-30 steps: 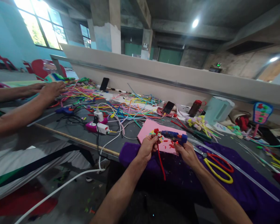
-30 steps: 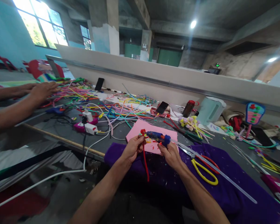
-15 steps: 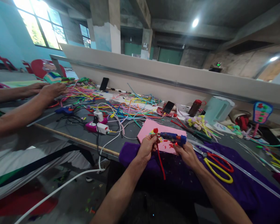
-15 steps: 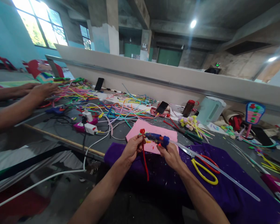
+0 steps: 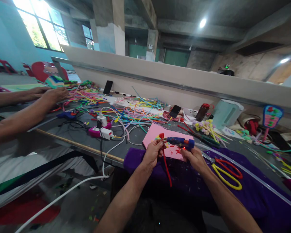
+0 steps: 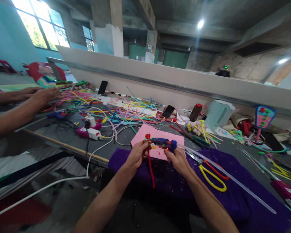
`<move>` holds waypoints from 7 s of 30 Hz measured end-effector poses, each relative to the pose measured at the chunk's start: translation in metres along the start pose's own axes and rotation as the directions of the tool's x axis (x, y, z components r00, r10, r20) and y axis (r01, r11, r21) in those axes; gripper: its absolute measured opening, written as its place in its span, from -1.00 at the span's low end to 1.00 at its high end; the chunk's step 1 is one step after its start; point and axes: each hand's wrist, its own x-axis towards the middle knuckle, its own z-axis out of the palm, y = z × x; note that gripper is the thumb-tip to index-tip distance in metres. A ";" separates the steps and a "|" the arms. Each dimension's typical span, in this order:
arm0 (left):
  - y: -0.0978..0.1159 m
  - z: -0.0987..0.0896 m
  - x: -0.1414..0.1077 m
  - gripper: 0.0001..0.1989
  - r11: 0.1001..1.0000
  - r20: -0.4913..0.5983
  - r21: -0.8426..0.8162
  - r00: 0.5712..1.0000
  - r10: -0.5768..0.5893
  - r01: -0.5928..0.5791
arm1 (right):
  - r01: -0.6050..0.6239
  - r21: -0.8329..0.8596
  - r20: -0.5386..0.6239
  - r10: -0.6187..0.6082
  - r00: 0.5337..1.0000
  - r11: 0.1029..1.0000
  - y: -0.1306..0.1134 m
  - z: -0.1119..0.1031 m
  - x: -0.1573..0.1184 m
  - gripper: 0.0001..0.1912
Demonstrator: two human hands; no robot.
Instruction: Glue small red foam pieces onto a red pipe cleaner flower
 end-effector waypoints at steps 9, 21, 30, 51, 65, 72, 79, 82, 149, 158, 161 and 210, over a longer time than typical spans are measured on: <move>0.004 0.002 0.000 -0.72 1.000 -0.006 -0.013 1.000 -0.027 0.027 | -0.240 0.627 0.079 0.245 0.966 0.741 -0.002 -0.009 0.010 -0.61; 0.012 0.007 -0.004 -0.70 0.997 -0.006 0.046 0.999 -0.054 0.054 | -0.259 0.782 0.130 0.257 0.958 0.568 -0.003 -0.010 0.016 -0.60; 0.011 0.006 -0.004 -0.70 0.998 0.009 0.044 0.999 -0.045 0.045 | -0.224 0.830 0.126 0.219 0.967 0.510 0.002 -0.010 0.017 -0.63; 0.024 -0.003 -0.004 -0.78 0.964 0.182 -0.026 0.950 -0.254 0.263 | -0.196 0.733 0.073 0.212 0.975 0.651 0.002 -0.013 0.017 -0.64; 0.022 -0.025 0.018 -0.78 0.689 -0.007 0.724 0.999 -0.043 0.035 | -0.230 0.681 0.065 0.255 0.965 0.695 0.004 -0.016 0.013 -0.65; 0.022 -0.018 0.015 -0.80 0.568 -0.040 0.823 0.997 0.071 -0.008 | -0.219 0.691 0.049 0.257 0.965 0.689 -0.002 -0.016 0.013 -0.66; 0.024 -0.020 0.011 -0.84 0.532 -0.058 0.846 0.983 0.175 -0.045 | -0.221 0.680 0.055 0.251 0.966 0.699 0.003 -0.015 0.012 -0.67; 0.024 -0.021 0.012 -0.87 0.494 -0.041 0.866 0.976 0.216 -0.073 | -0.226 0.679 0.066 0.249 0.966 0.699 0.003 -0.013 0.012 -0.68; 0.024 0.026 -0.048 -0.70 0.992 0.036 -0.074 0.994 0.101 -0.098 | 0.359 -0.325 -0.052 -0.396 0.917 0.875 -0.036 0.014 -0.029 -0.73; 0.019 0.029 -0.061 -0.72 0.996 0.042 0.016 0.996 0.084 -0.085 | 0.335 -0.484 -0.190 -0.470 0.862 0.809 -0.041 -0.024 0.003 -0.78; 0.018 0.029 -0.064 -0.74 0.994 0.063 0.041 0.994 0.094 -0.096 | 0.345 -0.499 -0.170 -0.480 0.860 0.795 -0.036 -0.020 0.004 -0.82; 0.017 0.032 -0.062 -0.67 0.999 0.085 -0.054 0.996 0.006 -0.002 | 0.305 -0.470 -0.026 -0.358 0.933 0.828 -0.012 -0.027 0.004 -0.85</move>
